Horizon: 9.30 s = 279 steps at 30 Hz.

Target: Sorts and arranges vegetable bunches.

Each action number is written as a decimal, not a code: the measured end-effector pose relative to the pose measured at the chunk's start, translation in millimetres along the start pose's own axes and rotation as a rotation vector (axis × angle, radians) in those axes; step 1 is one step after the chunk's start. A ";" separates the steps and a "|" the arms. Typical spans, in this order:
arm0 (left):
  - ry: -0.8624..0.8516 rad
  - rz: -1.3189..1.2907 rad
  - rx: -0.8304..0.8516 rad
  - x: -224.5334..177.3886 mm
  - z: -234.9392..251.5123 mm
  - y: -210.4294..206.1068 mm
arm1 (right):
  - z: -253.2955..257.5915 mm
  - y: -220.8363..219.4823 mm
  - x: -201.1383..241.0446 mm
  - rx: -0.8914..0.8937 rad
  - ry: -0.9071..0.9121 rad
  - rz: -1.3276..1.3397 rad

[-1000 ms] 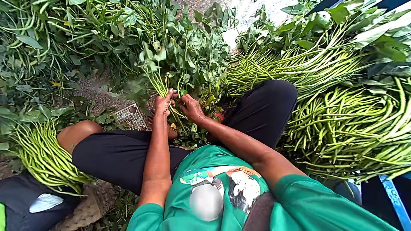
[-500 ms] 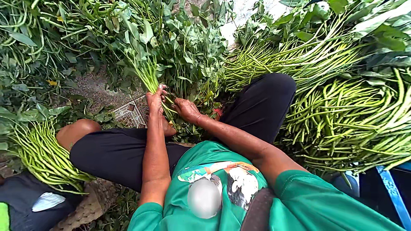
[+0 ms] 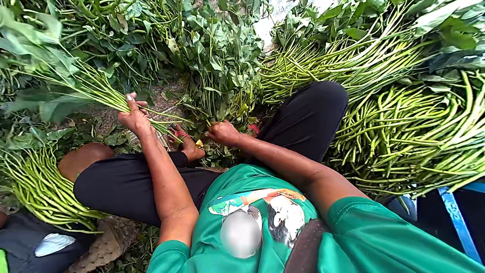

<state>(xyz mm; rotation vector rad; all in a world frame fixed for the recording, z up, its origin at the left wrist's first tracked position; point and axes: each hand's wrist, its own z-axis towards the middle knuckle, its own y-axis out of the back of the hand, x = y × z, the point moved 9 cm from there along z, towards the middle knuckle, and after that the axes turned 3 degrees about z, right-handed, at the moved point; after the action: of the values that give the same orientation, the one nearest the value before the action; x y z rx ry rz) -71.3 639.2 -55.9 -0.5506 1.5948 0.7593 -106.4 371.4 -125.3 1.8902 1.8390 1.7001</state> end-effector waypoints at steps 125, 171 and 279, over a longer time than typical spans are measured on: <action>0.115 -0.139 0.157 -6.2 -27.6 -30.8 | 111.1 21.8 -72.2 -0.099 -0.200 0.161; 0.516 -0.128 0.391 70.4 -72.5 -85.3 | 70.2 5.0 9.6 -0.295 -0.347 1.638; 0.475 -0.359 0.363 55.3 -35.3 -60.5 | 49.9 22.7 41.8 -0.151 0.194 0.844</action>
<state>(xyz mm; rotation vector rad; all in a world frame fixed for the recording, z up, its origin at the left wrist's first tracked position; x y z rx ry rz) -60.3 576.2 -118.2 -0.7566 1.9389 0.0589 -69.2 425.4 -104.2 2.7192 0.9073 2.1885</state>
